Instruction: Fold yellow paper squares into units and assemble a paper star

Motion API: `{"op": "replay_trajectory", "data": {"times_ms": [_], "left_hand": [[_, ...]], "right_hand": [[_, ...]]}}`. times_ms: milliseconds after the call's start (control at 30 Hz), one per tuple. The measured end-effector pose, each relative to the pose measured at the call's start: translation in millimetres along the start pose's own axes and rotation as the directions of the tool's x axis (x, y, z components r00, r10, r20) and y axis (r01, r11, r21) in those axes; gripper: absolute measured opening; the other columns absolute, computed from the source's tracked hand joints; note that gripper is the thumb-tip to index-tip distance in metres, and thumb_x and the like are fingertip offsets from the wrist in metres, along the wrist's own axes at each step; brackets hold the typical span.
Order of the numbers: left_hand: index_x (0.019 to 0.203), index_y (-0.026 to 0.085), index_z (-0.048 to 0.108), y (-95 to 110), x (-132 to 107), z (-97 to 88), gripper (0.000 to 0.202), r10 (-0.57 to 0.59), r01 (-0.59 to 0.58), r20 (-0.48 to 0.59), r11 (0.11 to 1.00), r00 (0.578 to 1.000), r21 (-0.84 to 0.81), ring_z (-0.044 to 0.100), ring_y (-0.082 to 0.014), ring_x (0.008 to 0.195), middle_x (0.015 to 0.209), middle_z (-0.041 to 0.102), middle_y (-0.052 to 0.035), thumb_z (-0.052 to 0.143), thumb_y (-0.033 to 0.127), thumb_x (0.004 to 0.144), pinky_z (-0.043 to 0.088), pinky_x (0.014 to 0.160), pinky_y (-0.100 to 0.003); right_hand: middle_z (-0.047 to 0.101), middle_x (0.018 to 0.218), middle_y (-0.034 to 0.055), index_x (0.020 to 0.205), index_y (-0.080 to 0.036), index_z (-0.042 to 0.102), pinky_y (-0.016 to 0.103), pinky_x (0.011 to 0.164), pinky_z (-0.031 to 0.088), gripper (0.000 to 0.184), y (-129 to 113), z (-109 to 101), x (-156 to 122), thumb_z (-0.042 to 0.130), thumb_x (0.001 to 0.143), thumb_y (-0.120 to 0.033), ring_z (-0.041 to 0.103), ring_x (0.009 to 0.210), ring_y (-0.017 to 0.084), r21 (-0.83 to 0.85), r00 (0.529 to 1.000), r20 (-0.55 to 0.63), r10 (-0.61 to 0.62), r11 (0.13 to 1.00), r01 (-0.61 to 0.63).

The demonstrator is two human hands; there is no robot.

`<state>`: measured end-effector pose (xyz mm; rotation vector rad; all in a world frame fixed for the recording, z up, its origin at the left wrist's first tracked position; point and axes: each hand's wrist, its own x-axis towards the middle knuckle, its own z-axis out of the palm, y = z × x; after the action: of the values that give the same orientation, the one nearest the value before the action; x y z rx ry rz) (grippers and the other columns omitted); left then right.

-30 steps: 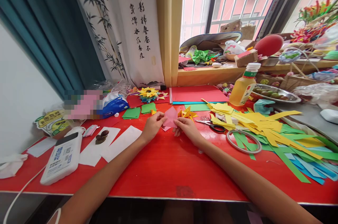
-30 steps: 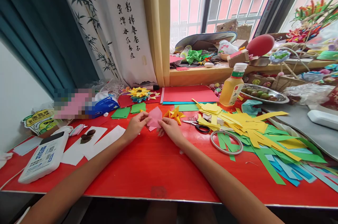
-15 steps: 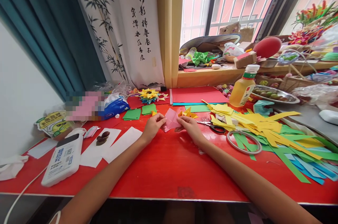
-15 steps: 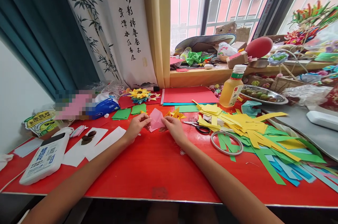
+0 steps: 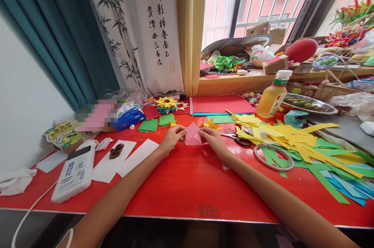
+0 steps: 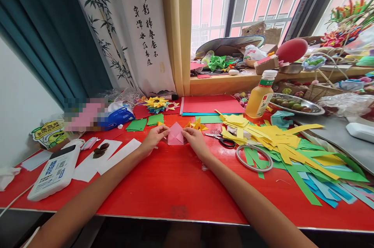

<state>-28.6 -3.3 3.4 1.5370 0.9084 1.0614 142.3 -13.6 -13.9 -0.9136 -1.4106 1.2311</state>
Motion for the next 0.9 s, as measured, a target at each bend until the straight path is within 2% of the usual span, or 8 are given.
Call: {"op": "replay_trajectory", "data": {"times_ms": [167, 267, 400, 533, 800, 900], "left_hand": [[0.075, 0.013, 0.051, 3.8, -2.1, 2.0, 0.029, -0.008, 0.007, 0.047, 1.000, 0.999, 0.022, 0.050, -0.0085, 0.052, 0.060, 0.052, 0.0012, 0.056, 0.041, 0.069, 0.045, 0.050, -0.022], [0.076, 0.013, 0.050, 2.8, -1.6, 2.6, 0.029, -0.011, 0.010, 0.029, 0.999, 1.000, 0.035, 0.051, -0.0088, 0.052, 0.062, 0.053, 0.0013, 0.057, 0.040, 0.068, 0.045, 0.049, -0.022], [0.072, 0.014, 0.048, -1.1, 0.7, 1.3, 0.027, 0.013, -0.010, -0.040, 0.997, 0.999, 0.078, 0.051, -0.0080, 0.050, 0.060, 0.051, 0.0028, 0.059, 0.038, 0.066, 0.045, 0.047, -0.021], [0.076, 0.015, 0.049, -2.9, 1.3, 1.2, 0.025, 0.024, -0.020, -0.053, 0.998, 0.998, 0.066, 0.052, -0.0086, 0.054, 0.066, 0.052, 0.0020, 0.059, 0.035, 0.066, 0.047, 0.048, -0.022], [0.078, 0.014, 0.053, -3.0, 0.2, 2.5, 0.022, 0.012, -0.010, -0.044, 0.999, 0.999, 0.053, 0.053, -0.0103, 0.059, 0.071, 0.055, -0.0006, 0.058, 0.033, 0.067, 0.048, 0.050, -0.023], [0.083, 0.015, 0.055, -1.9, -0.3, 3.5, 0.025, 0.015, -0.012, -0.069, 0.999, 0.998, 0.049, 0.052, -0.0101, 0.058, 0.067, 0.054, 0.0005, 0.059, 0.031, 0.066, 0.048, 0.050, -0.023]], "right_hand": [[0.054, 0.065, 0.0000, 0.070, -0.016, 0.056, 0.021, 0.052, 0.038, 0.025, 1.2, -1.6, 1.0, 0.045, 0.074, -0.038, 0.047, 0.057, 0.011, -0.129, 0.999, -0.010, -0.049, 0.991, 0.047], [0.053, 0.065, 0.0002, 0.072, -0.016, 0.057, 0.021, 0.051, 0.037, 0.029, 1.5, -2.1, 1.4, 0.043, 0.075, -0.040, 0.046, 0.058, 0.012, -0.183, 0.997, -0.018, -0.072, 0.981, 0.067], [0.054, 0.069, 0.0014, 0.078, -0.016, 0.057, 0.021, 0.053, 0.040, 0.028, -0.2, -0.3, 0.7, 0.042, 0.076, -0.041, 0.047, 0.060, 0.013, -0.117, 0.998, 0.009, -0.055, 0.992, 0.055], [0.055, 0.071, 0.0014, 0.079, -0.017, 0.057, 0.022, 0.056, 0.041, 0.023, 0.3, 1.5, 0.8, 0.047, 0.074, -0.037, 0.049, 0.060, 0.012, -0.035, 0.999, 0.017, -0.040, 0.999, 0.041], [0.056, 0.072, 0.0015, 0.078, -0.017, 0.057, 0.024, 0.060, 0.043, 0.020, 4.4, 0.8, 2.6, 0.048, 0.073, -0.034, 0.051, 0.063, 0.013, -0.007, 0.999, 0.022, -0.043, 0.999, 0.043], [0.056, 0.070, 0.0011, 0.075, -0.016, 0.058, 0.024, 0.059, 0.043, 0.017, 4.8, 0.9, 2.5, 0.050, 0.072, -0.031, 0.051, 0.061, 0.012, -0.011, 0.999, 0.029, -0.038, 0.999, 0.038]]}}
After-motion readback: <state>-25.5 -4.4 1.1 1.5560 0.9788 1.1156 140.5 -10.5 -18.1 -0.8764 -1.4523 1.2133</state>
